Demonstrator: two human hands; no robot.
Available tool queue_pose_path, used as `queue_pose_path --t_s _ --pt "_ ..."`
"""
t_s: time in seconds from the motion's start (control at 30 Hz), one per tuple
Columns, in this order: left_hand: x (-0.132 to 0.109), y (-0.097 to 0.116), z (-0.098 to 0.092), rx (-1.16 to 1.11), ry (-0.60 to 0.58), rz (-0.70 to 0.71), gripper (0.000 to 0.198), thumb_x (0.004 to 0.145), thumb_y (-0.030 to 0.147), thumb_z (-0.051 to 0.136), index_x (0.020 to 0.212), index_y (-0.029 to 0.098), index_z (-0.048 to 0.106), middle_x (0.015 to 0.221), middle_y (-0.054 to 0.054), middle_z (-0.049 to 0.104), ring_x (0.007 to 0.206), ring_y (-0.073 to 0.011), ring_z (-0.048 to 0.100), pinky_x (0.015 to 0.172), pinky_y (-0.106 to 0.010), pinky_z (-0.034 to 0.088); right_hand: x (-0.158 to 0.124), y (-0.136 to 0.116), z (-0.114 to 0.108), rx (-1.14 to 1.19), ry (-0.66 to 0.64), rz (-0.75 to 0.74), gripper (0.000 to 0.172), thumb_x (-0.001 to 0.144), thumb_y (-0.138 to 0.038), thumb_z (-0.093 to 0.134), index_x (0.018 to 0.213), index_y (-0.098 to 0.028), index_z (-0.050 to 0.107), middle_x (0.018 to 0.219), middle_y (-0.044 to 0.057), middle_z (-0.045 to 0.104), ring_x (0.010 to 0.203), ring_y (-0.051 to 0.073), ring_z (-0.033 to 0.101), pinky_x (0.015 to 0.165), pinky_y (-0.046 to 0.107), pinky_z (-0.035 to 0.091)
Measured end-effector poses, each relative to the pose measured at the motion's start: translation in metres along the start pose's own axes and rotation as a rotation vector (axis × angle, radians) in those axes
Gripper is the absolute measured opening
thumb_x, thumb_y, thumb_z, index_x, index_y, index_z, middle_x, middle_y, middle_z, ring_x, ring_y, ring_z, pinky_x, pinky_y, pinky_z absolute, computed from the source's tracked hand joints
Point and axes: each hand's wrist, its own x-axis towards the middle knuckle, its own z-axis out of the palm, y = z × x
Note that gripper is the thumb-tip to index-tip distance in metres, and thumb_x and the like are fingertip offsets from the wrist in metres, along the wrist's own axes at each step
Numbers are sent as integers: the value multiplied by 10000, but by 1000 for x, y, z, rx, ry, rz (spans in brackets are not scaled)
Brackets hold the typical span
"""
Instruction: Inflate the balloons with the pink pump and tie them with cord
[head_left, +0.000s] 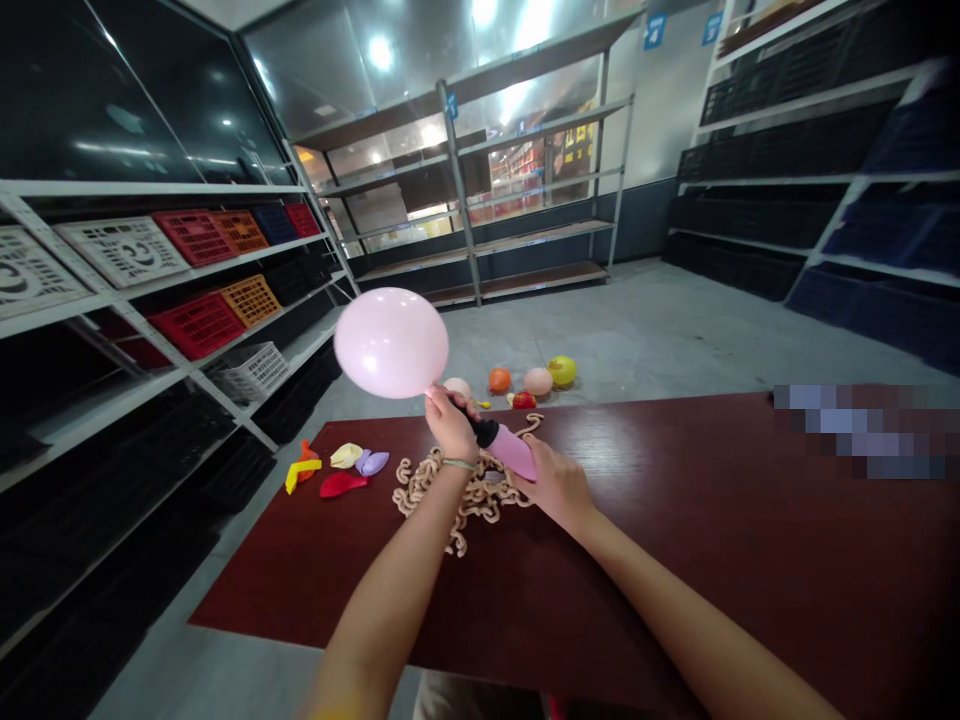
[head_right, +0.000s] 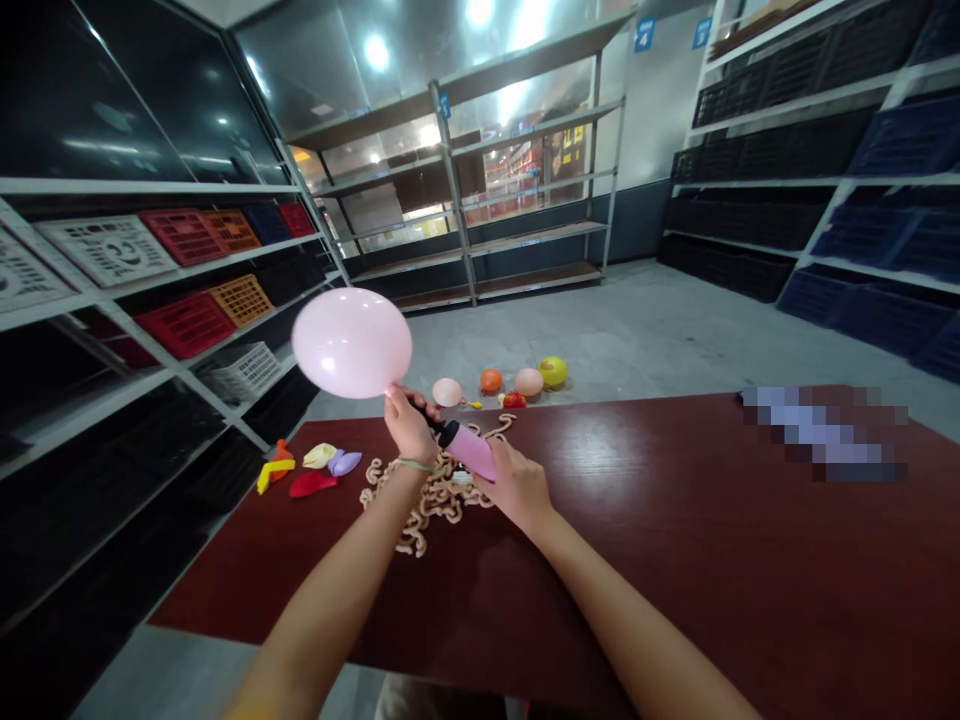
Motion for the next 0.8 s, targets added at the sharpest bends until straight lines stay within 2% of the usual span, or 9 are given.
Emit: queue_pose_path --t_s 0.13,0.23,0.3,0.37,0.47,0.53,0.67,0.73,0.8 --pt "37 47 -7 -23 -36 92 383 913 579 476 783 230 390 539 86 384 367 -64 396 371 -182 325 1 -2 1 18 17 -35 398 845 -388 624 1188 -202 546 1017 67 716 853 220 692 649 283 442" --pt "46 61 -9 -39 -29 146 372 920 562 478 782 230 382 537 87 372 368 -64 383 367 -184 316 1 -1 4 30 18 -37 407 836 -387 637 1183 -194 549 984 60 716 820 214 692 637 283 440" --pt "36 50 -8 -48 -4 127 390 916 578 474 776 228 376 540 85 376 366 -62 382 365 -186 314 1 1 5 24 26 -20 407 827 -383 645 1175 -194 553 988 60 713 825 219 692 640 288 441" --pt "17 28 -6 -42 -1 67 416 910 609 461 772 226 379 547 79 394 369 -62 394 373 -189 330 1 2 4 15 28 6 413 818 -384 653 1175 -200 555 1017 63 710 838 224 691 644 292 442" --pt "-13 -4 -2 -16 -49 1 442 901 642 446 773 222 392 550 73 422 385 -71 433 398 -195 374 0 3 0 19 20 41 441 822 -396 652 1209 -215 542 1066 65 703 863 223 689 649 291 443" --pt "-21 -15 -3 -14 -74 -9 432 903 633 448 776 223 399 549 73 438 395 -80 455 417 -207 405 0 2 -3 17 14 48 443 832 -403 645 1221 -223 536 1077 64 702 872 221 688 650 288 442" --pt "-6 -14 -20 77 -95 -12 389 924 560 444 744 216 430 547 42 515 462 -128 559 509 -266 497 2 0 -7 -3 -39 6 447 849 -420 636 1235 -220 527 1063 68 703 879 223 682 663 288 442" --pt "9 -8 -38 139 -74 6 368 929 520 447 735 208 456 572 3 585 521 -152 615 572 -287 523 1 -1 -8 -26 -73 -36 458 853 -442 634 1234 -210 528 1049 75 702 889 229 674 673 293 442" --pt "25 0 -59 127 2 39 333 935 486 437 758 205 465 623 -26 640 581 -165 654 614 -291 532 0 0 -11 -58 -93 -66 459 856 -465 630 1225 -208 538 1043 83 696 890 236 666 685 300 443"
